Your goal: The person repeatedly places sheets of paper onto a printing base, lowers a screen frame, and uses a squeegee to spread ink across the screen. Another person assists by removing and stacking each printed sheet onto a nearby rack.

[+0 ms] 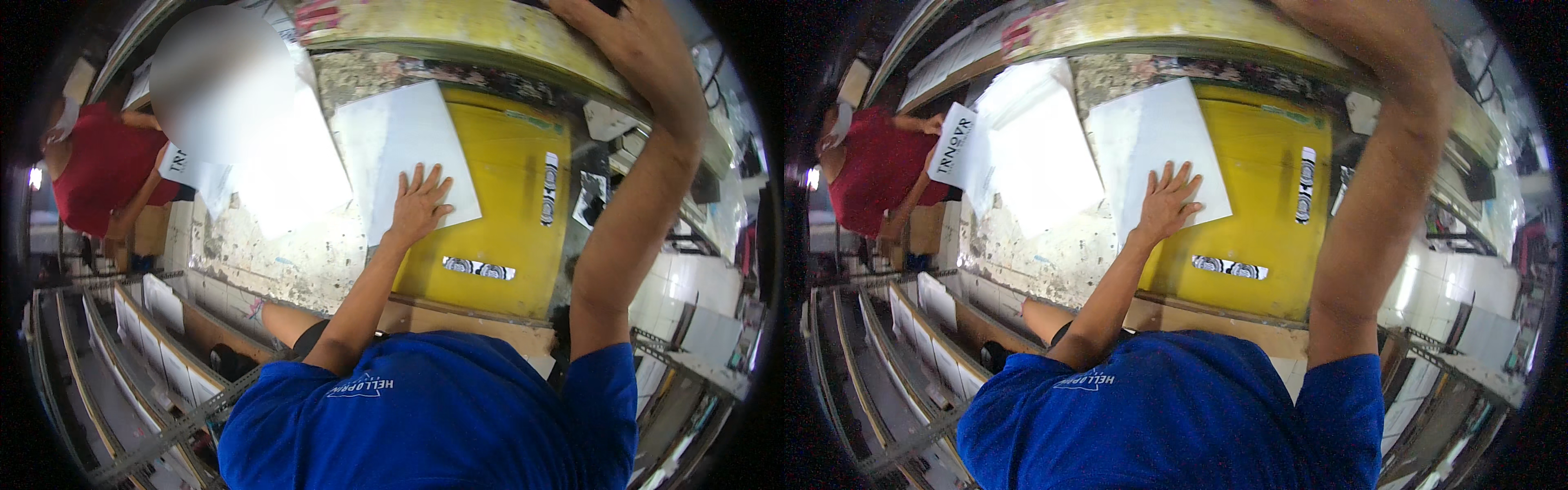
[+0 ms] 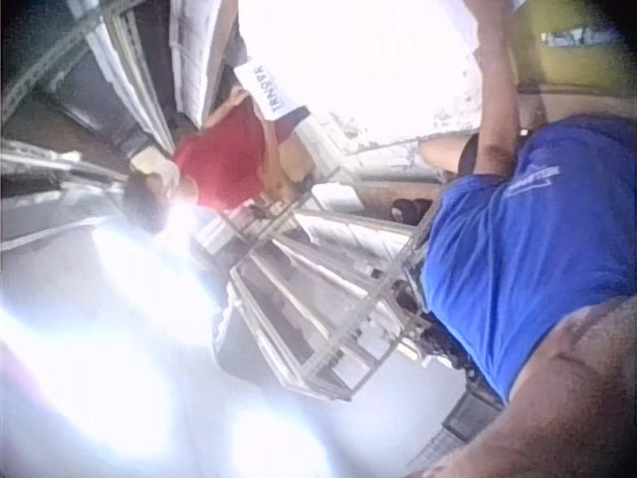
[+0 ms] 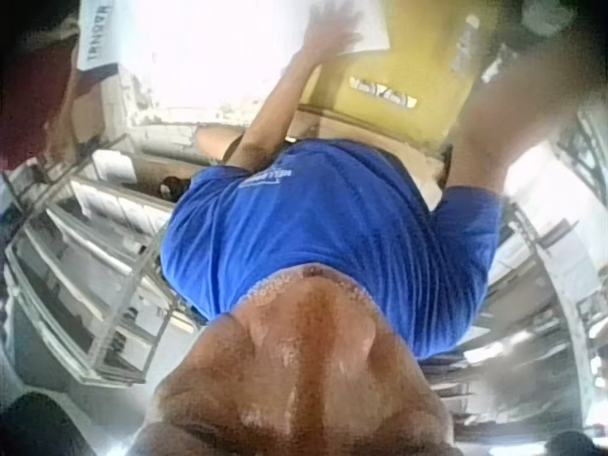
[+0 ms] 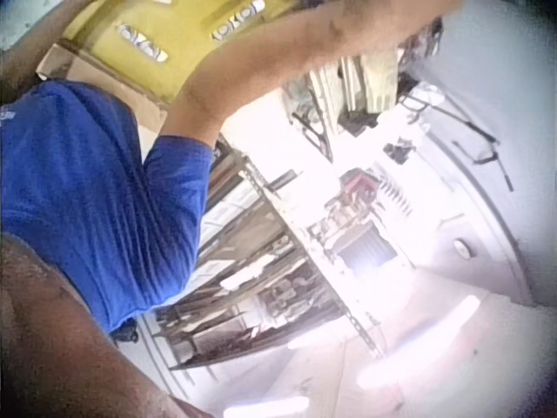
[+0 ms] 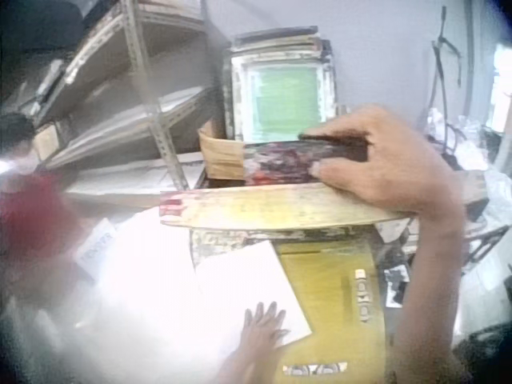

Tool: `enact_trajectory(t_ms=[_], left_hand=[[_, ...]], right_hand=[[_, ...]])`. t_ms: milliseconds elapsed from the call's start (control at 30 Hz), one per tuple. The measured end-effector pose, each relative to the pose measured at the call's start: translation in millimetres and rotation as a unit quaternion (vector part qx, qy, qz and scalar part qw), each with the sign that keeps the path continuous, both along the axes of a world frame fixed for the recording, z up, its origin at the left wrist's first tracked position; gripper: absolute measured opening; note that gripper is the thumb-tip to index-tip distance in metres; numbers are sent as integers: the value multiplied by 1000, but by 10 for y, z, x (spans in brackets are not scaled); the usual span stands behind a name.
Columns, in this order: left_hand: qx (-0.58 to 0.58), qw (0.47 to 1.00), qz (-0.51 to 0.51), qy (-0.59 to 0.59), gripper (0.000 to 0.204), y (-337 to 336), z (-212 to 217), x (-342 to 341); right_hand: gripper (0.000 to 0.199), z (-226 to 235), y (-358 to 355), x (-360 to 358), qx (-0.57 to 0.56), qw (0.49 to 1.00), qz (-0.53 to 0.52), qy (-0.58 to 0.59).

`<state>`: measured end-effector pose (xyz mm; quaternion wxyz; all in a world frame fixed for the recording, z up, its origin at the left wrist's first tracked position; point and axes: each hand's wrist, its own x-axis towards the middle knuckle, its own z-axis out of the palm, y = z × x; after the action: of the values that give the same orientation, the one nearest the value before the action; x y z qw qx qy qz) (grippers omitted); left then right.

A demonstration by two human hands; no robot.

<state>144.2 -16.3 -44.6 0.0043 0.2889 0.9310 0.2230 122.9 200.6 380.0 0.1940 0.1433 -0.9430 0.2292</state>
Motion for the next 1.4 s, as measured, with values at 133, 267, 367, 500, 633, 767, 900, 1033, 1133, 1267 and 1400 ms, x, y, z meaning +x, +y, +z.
enact_trajectory(t_ms=[133, 267, 367, 500, 633, 767, 900, 1033, 1133, 1267, 1400], left_hand=[[-7, 992, -120, 28, 61, 636, -22, 1], [-19, 984, -178, 10, 60, 996, -17, 157], [-20, 979, -204, -9, 62, 1094, 9, 298], [-38, 976, -209, -43, 64, 1114, 73, 433], [-43, 975, -208, -59, 64, 1085, 100, 510], [-43, 975, -211, -49, 63, 1074, 86, 560], [-8, 977, -213, -21, 58, 1026, 39, 601], [-9, 974, -225, -5, 56, 1006, 33, 613], [0, 971, -239, -6, 59, 980, 35, 583], [105, 979, -173, 42, 67, 793, 325, 434], [531, 846, 34, -40, 90, 284, 1033, 381]], right_hand=[[36, -60, 138, -103, -43, 997, 54, 22], [37, -174, 117, -140, 6, 997, 38, 65], [35, -124, 135, -94, -10, 998, 45, 39], [34, -128, 234, -250, -20, 998, 60, -4], [34, -131, 140, -79, 28, 997, 46, 55], [34, -155, 150, -99, 6, 996, 59, 72], [35, -132, 141, -75, -3, 998, 55, 32], [35, -233, 217, -211, -26, 999, 36, 15], [36, -268, 216, -216, -39, 999, 26, 4], [40, -317, 110, -86, -38, 999, -4, -2], [42, -620, 172, 258, 73, 996, -56, 21]])
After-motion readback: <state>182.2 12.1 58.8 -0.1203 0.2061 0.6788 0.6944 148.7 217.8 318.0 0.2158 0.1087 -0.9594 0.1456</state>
